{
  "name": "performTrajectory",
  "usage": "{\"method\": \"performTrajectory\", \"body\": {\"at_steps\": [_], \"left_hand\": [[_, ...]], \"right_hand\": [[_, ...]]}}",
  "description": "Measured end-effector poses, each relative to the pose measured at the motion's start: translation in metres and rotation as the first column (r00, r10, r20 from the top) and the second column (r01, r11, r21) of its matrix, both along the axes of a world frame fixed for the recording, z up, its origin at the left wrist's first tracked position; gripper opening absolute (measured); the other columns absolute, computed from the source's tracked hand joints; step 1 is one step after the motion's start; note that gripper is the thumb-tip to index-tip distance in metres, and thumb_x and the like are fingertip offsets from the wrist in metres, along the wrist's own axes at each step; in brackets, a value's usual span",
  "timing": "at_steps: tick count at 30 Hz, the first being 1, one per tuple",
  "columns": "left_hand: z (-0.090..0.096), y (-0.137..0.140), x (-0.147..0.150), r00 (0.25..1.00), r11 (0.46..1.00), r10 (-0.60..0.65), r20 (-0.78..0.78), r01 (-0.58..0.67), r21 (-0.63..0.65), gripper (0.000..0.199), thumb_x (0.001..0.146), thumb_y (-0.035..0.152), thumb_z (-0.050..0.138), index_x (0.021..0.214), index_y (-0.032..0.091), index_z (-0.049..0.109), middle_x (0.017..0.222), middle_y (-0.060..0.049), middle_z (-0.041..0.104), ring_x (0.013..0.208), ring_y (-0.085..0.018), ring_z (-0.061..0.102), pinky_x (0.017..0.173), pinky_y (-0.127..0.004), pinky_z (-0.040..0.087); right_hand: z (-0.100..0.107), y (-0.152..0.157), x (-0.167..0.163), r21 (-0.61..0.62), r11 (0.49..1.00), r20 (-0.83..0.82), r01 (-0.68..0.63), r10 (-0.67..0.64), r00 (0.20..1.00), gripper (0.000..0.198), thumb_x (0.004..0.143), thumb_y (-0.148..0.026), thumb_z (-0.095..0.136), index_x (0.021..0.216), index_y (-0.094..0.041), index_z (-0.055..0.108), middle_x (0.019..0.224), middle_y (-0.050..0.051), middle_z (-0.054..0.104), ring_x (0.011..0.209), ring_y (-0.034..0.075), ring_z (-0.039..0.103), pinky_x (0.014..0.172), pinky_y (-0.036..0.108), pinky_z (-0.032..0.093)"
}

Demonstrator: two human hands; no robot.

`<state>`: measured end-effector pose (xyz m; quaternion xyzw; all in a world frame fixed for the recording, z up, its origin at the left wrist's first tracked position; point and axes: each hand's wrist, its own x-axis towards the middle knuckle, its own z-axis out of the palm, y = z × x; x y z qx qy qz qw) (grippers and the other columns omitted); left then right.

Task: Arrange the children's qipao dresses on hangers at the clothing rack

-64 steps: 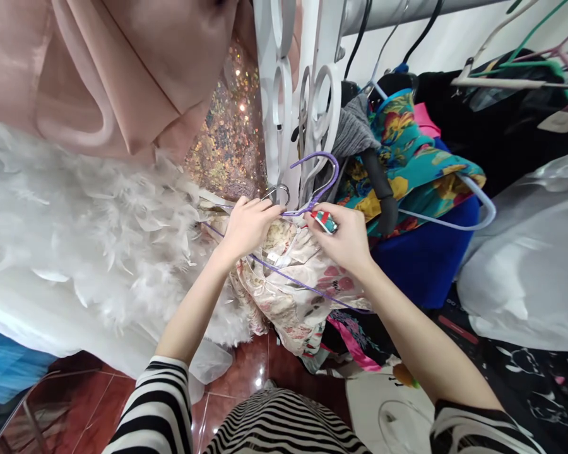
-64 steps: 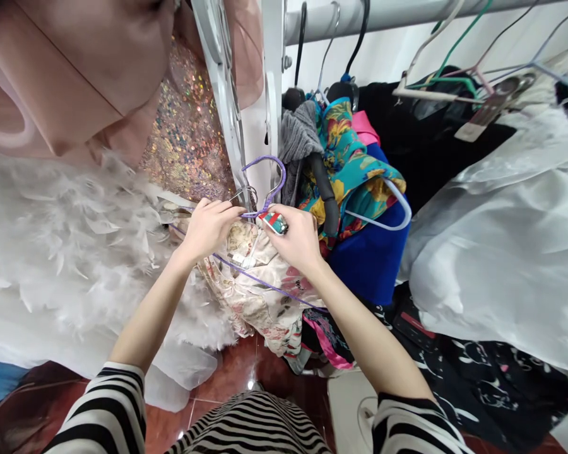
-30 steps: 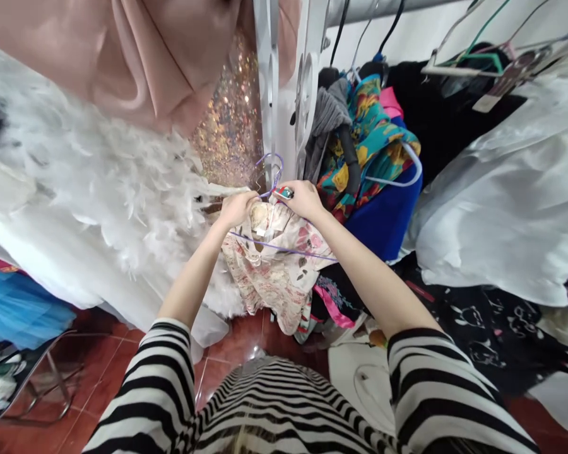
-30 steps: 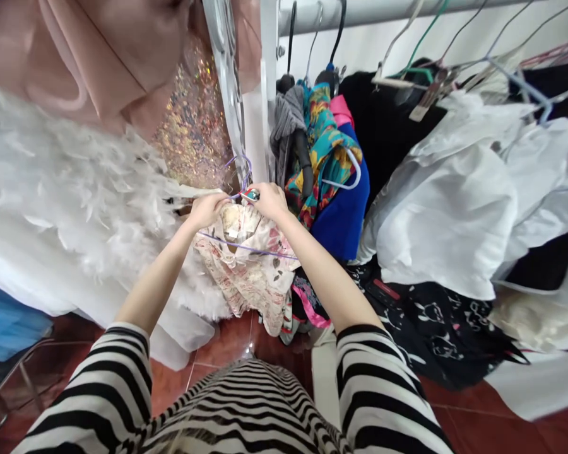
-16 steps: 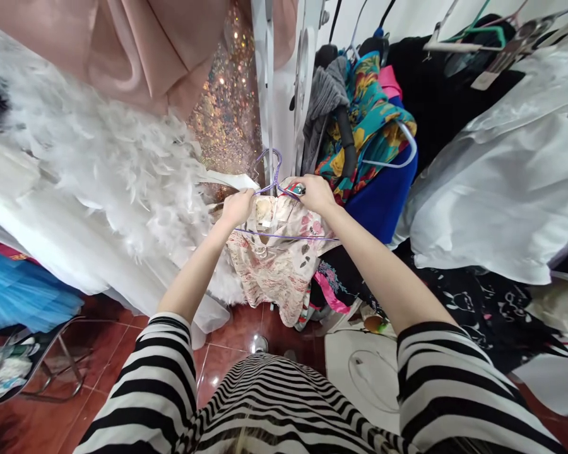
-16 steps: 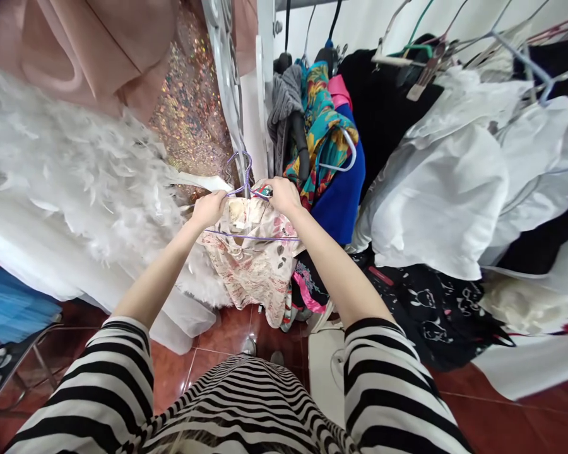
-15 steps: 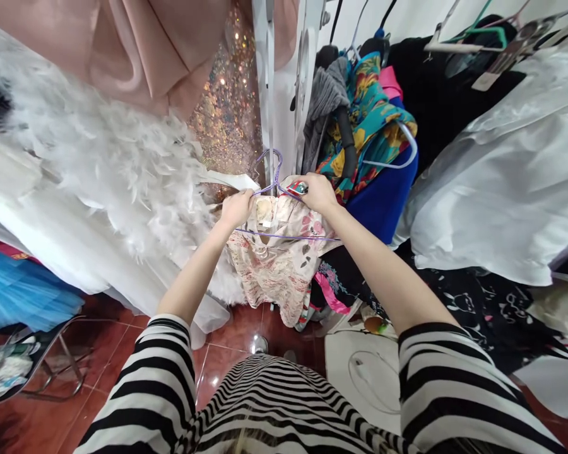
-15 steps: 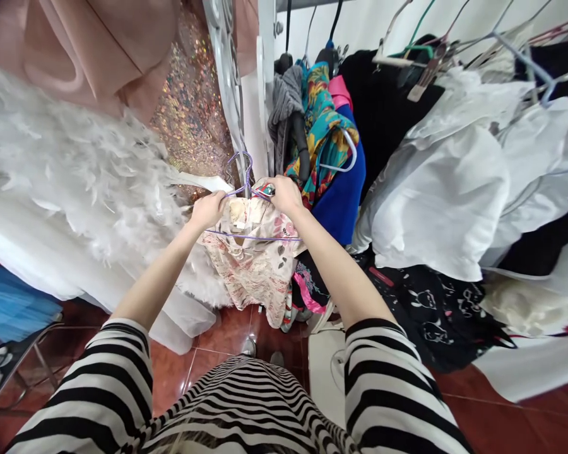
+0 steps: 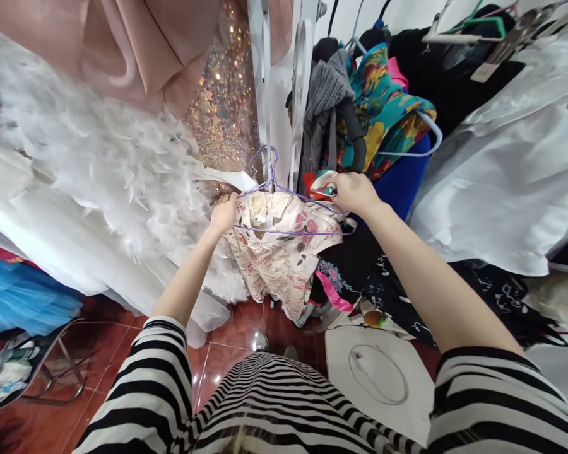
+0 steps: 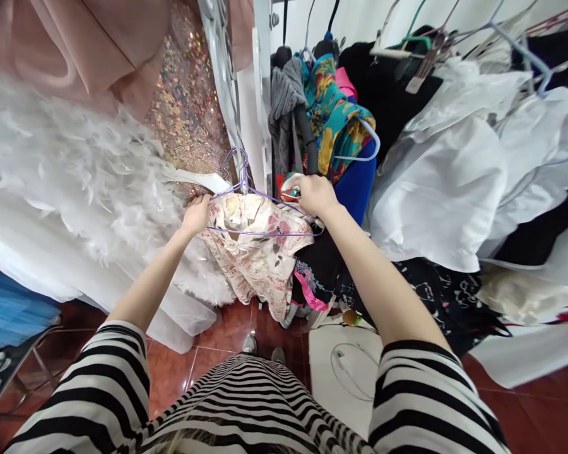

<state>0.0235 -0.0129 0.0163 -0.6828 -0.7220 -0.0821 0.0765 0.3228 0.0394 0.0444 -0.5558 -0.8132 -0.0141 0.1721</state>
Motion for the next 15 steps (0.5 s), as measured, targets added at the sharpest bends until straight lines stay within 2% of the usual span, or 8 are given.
{"method": "performTrajectory", "body": {"at_steps": [2, 5, 8, 11, 13, 15], "left_hand": [[0.001, 0.002, -0.001, 1.000, 1.000, -0.007, -0.011, 0.007, -0.003, 0.034, 0.097, 0.018, 0.035, 0.123, 0.015, 0.057, 0.125, -0.018, 0.064, 0.122, -0.028, 0.058, 0.105, -0.039, 0.042], [0.004, 0.007, -0.004, 1.000, 1.000, -0.010, -0.017, 0.009, -0.019, 0.035, 0.096, 0.018, 0.035, 0.124, 0.015, 0.057, 0.125, -0.018, 0.064, 0.123, -0.029, 0.057, 0.106, -0.040, 0.042], [0.008, 0.011, -0.008, 1.000, 0.998, -0.007, -0.016, 0.006, -0.060, 0.039, 0.095, 0.016, 0.033, 0.128, 0.014, 0.055, 0.127, -0.019, 0.063, 0.125, -0.029, 0.056, 0.107, -0.039, 0.040], [0.010, 0.013, -0.011, 1.000, 0.995, -0.026, 0.002, 0.026, -0.099, 0.040, 0.095, 0.016, 0.032, 0.126, 0.014, 0.057, 0.126, -0.018, 0.065, 0.124, -0.028, 0.057, 0.105, -0.038, 0.042], [0.010, 0.015, -0.013, 0.999, 0.993, -0.029, 0.034, 0.032, -0.111, 0.038, 0.096, 0.020, 0.031, 0.122, 0.016, 0.059, 0.122, -0.017, 0.067, 0.120, -0.028, 0.060, 0.102, -0.038, 0.044], [0.008, 0.017, -0.019, 0.996, 0.993, -0.010, 0.093, 0.020, -0.113, 0.038, 0.098, 0.028, 0.032, 0.120, 0.017, 0.061, 0.119, -0.016, 0.069, 0.116, -0.029, 0.062, 0.100, -0.038, 0.045]], "right_hand": [[-0.008, -0.001, 0.010, -0.078, 0.996, 0.090, 0.047, -0.040, 0.995, 0.036, 0.070, -0.016, 0.063, 0.103, -0.019, 0.076, 0.096, 0.013, 0.075, 0.092, 0.032, 0.069, 0.082, 0.036, 0.052], [-0.020, 0.003, 0.025, -0.180, 0.983, 0.109, 0.045, -0.026, 0.994, 0.039, 0.068, -0.018, 0.065, 0.105, -0.024, 0.077, 0.089, 0.008, 0.075, 0.087, 0.028, 0.070, 0.075, 0.032, 0.052], [-0.027, 0.004, 0.042, -0.271, 0.962, 0.040, 0.023, -0.013, 0.999, 0.030, 0.069, -0.025, 0.068, 0.097, -0.027, 0.078, 0.075, 0.003, 0.073, 0.079, 0.024, 0.069, 0.070, 0.027, 0.051], [-0.036, -0.007, 0.058, -0.386, 0.920, -0.051, 0.067, -0.094, 0.994, 0.015, 0.070, -0.034, 0.070, 0.077, -0.023, 0.077, 0.064, 0.004, 0.069, 0.069, 0.023, 0.068, 0.061, 0.026, 0.049], [-0.047, -0.020, 0.065, -0.450, 0.888, -0.098, 0.096, -0.156, 0.983, 0.015, 0.067, -0.036, 0.072, 0.064, -0.022, 0.072, 0.062, 0.004, 0.068, 0.064, 0.023, 0.067, 0.057, 0.026, 0.047], [-0.063, -0.035, 0.067, -0.451, 0.889, -0.192, 0.082, -0.186, 0.964, 0.014, 0.065, -0.037, 0.074, 0.063, -0.023, 0.071, 0.064, 0.004, 0.070, 0.065, 0.024, 0.068, 0.057, 0.027, 0.048]]}}
